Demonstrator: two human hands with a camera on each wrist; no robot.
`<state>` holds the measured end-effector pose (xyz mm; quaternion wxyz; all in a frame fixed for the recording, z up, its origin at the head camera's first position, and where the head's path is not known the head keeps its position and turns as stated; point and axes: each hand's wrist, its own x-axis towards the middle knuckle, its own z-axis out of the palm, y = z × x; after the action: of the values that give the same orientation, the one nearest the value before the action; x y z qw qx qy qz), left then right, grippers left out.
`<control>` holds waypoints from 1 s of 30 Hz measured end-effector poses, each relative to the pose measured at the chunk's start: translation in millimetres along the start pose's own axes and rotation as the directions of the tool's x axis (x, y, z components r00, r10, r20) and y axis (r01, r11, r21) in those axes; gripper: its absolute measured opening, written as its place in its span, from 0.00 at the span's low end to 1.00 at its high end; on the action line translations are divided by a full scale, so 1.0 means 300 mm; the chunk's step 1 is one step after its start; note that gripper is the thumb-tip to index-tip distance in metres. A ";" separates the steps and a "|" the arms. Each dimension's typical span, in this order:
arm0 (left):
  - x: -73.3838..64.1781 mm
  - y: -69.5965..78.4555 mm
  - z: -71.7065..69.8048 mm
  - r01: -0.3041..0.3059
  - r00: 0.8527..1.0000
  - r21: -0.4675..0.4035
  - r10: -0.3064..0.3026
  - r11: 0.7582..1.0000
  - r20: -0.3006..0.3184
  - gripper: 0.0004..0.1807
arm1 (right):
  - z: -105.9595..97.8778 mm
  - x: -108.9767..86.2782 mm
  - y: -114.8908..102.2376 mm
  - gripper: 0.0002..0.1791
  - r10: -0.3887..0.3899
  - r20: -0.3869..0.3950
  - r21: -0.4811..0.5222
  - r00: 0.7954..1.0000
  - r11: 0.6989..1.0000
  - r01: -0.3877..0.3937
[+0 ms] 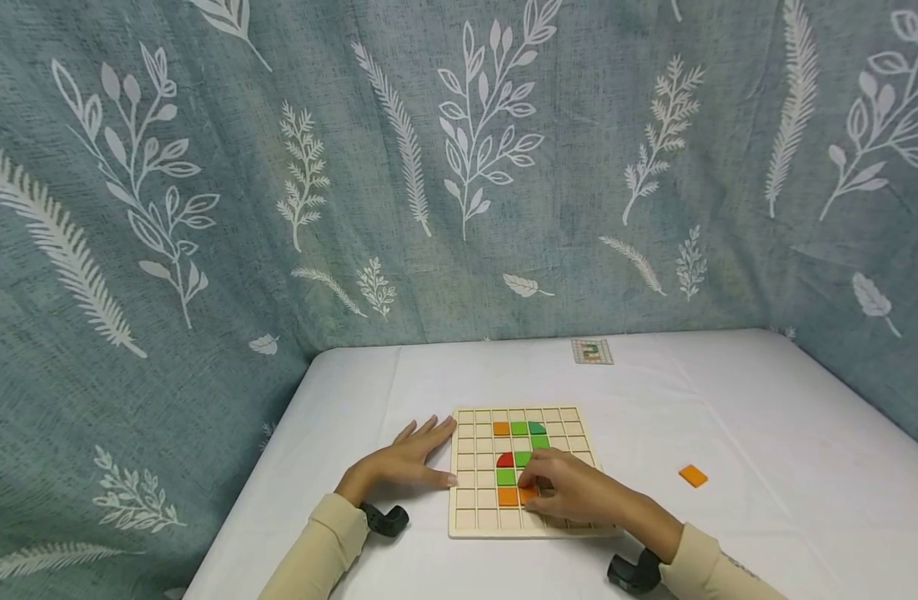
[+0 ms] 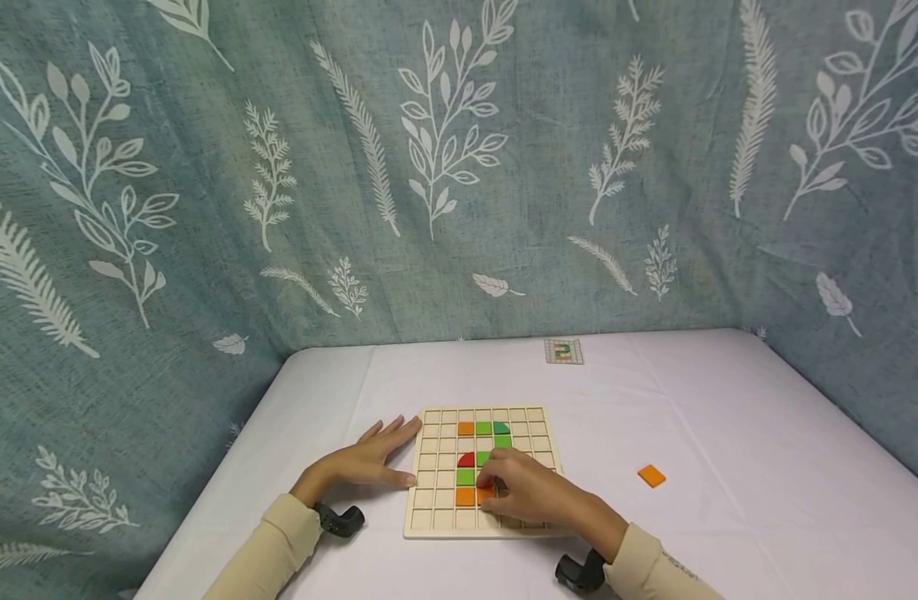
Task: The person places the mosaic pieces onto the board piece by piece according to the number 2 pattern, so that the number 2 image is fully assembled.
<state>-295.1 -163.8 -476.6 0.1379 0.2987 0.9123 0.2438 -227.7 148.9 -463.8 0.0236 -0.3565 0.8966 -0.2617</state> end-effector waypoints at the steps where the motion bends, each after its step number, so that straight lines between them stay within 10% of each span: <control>1: 0.000 0.000 0.001 0.001 1.000 0.001 -0.001 1.000 0.000 0.57 | 0.000 0.000 0.000 0.11 0.003 0.002 0.002 1.000 1.000 -0.003; 30: 0.007 -0.007 0.001 0.010 1.000 -0.001 -0.010 1.000 0.006 0.58 | -0.057 -0.028 0.019 0.11 -0.100 -0.052 0.098 0.994 0.990 0.104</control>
<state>-297.7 -163.8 -478.0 0.1420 0.2949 0.9133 0.2425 -229.0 165.5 -453.0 0.0069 -0.3940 0.8631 -0.3158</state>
